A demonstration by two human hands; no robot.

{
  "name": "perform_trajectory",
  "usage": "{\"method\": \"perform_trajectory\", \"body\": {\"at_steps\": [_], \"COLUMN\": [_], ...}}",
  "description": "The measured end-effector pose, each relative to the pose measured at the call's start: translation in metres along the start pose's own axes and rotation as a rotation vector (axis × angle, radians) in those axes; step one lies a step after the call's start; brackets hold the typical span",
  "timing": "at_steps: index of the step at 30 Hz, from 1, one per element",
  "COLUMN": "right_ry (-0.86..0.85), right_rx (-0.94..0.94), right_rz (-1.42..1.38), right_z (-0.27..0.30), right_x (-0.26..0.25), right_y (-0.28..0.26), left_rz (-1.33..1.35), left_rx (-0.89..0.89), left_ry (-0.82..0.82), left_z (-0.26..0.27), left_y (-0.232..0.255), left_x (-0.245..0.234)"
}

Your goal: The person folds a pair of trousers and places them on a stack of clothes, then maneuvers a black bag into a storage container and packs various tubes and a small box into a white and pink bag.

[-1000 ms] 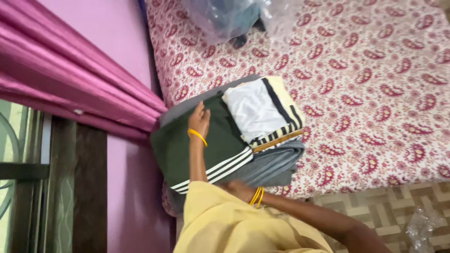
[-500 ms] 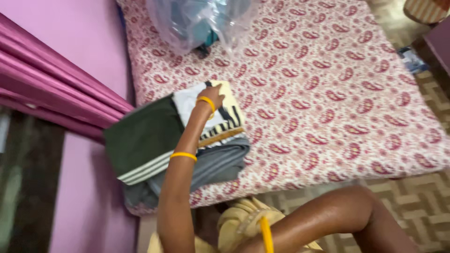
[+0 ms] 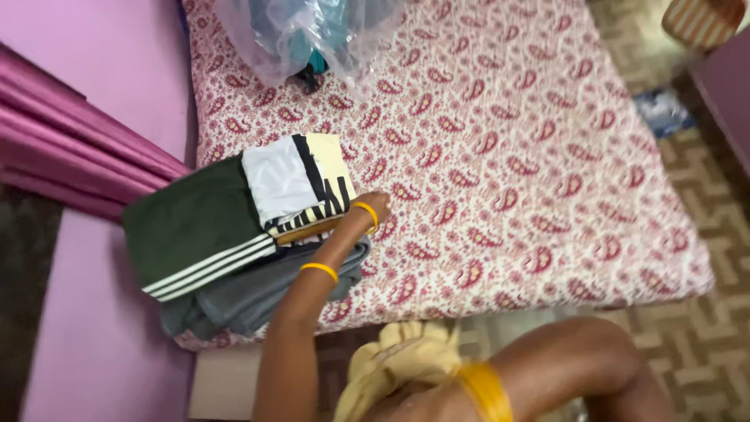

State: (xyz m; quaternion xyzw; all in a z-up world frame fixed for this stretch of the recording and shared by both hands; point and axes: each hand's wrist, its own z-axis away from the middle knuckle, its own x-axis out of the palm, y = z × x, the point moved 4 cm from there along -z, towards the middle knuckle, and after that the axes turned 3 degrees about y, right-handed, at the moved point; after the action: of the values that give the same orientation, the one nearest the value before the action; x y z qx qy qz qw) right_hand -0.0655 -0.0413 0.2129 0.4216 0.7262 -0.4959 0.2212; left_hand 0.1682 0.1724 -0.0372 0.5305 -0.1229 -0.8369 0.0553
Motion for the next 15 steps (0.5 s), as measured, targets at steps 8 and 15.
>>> {"method": "perform_trajectory", "body": {"at_steps": [8,15], "right_ry": [0.376,0.323], "right_rx": [0.749,1.231], "right_rz": [0.181,0.132], "right_z": [0.057,0.246], "right_x": [-0.040,0.057], "right_y": [0.177,0.273], "left_rz": [0.463,0.862], "left_rx": [0.015,0.055], "left_ry": [0.373,0.298], "left_z": [-0.043,-0.035], "left_y": [0.040,0.157], "left_x": [0.059,0.125]}}
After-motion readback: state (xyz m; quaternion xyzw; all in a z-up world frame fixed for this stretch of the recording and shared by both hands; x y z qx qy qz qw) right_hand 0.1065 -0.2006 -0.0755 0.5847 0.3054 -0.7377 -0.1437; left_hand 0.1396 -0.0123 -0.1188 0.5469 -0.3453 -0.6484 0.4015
